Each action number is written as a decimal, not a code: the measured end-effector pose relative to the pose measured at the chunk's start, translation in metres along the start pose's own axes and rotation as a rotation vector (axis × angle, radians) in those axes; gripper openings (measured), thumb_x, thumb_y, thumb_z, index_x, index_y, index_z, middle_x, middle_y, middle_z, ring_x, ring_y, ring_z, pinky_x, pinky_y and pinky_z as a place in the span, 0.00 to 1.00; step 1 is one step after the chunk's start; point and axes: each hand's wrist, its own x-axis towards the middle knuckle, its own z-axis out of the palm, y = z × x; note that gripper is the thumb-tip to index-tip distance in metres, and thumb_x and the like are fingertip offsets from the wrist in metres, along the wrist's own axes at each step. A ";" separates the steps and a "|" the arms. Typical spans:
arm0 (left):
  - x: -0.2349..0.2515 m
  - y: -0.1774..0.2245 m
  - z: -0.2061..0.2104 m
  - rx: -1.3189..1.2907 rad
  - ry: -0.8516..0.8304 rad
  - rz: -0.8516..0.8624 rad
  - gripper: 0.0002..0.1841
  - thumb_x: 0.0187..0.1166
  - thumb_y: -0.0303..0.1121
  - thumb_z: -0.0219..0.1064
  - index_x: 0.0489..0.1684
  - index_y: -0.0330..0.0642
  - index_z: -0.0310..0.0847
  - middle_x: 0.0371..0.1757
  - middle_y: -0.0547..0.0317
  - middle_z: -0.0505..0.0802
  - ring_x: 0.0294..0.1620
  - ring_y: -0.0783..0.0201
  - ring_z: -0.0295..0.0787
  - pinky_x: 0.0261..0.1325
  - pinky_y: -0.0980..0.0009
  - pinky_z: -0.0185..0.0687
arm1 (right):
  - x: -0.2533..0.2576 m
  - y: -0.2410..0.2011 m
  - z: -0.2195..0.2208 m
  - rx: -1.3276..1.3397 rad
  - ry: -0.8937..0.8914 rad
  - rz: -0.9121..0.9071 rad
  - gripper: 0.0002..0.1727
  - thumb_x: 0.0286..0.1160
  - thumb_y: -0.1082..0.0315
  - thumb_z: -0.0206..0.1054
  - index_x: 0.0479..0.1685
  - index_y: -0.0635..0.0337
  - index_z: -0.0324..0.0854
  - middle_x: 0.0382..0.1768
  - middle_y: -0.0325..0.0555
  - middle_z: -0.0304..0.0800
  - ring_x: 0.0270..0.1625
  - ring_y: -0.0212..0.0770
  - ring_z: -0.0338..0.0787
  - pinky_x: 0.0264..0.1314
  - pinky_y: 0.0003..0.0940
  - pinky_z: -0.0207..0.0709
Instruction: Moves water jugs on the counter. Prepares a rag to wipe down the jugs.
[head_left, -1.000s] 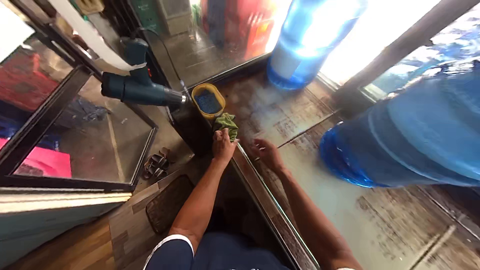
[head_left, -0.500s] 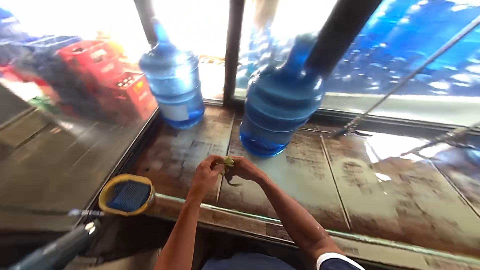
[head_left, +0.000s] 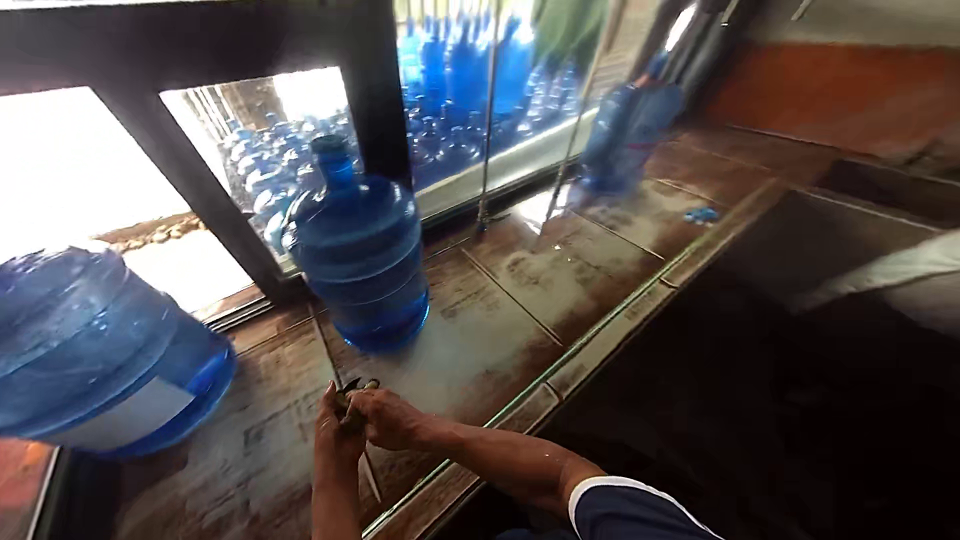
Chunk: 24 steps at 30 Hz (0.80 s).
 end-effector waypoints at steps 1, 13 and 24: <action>0.004 -0.004 -0.003 -0.013 -0.003 -0.010 0.17 0.90 0.47 0.52 0.41 0.45 0.78 0.28 0.59 0.90 0.28 0.66 0.90 0.34 0.65 0.91 | -0.003 0.005 -0.003 0.089 0.005 0.025 0.13 0.66 0.82 0.65 0.50 0.74 0.85 0.57 0.65 0.90 0.63 0.57 0.89 0.72 0.51 0.79; 0.019 -0.042 0.054 0.224 0.134 0.241 0.31 0.89 0.65 0.41 0.44 0.46 0.79 0.25 0.62 0.86 0.24 0.68 0.85 0.30 0.64 0.87 | -0.036 0.028 -0.052 0.967 0.269 0.503 0.23 0.69 0.81 0.69 0.65 0.72 0.73 0.51 0.59 0.88 0.51 0.46 0.92 0.60 0.45 0.88; -0.021 -0.070 0.133 0.658 0.096 0.506 0.16 0.85 0.44 0.67 0.52 0.38 0.83 0.42 0.53 0.92 0.42 0.64 0.90 0.51 0.62 0.89 | -0.059 0.046 -0.083 -0.276 0.445 0.047 0.41 0.73 0.73 0.71 0.90 0.64 0.59 0.64 0.71 0.82 0.63 0.65 0.88 0.63 0.55 0.86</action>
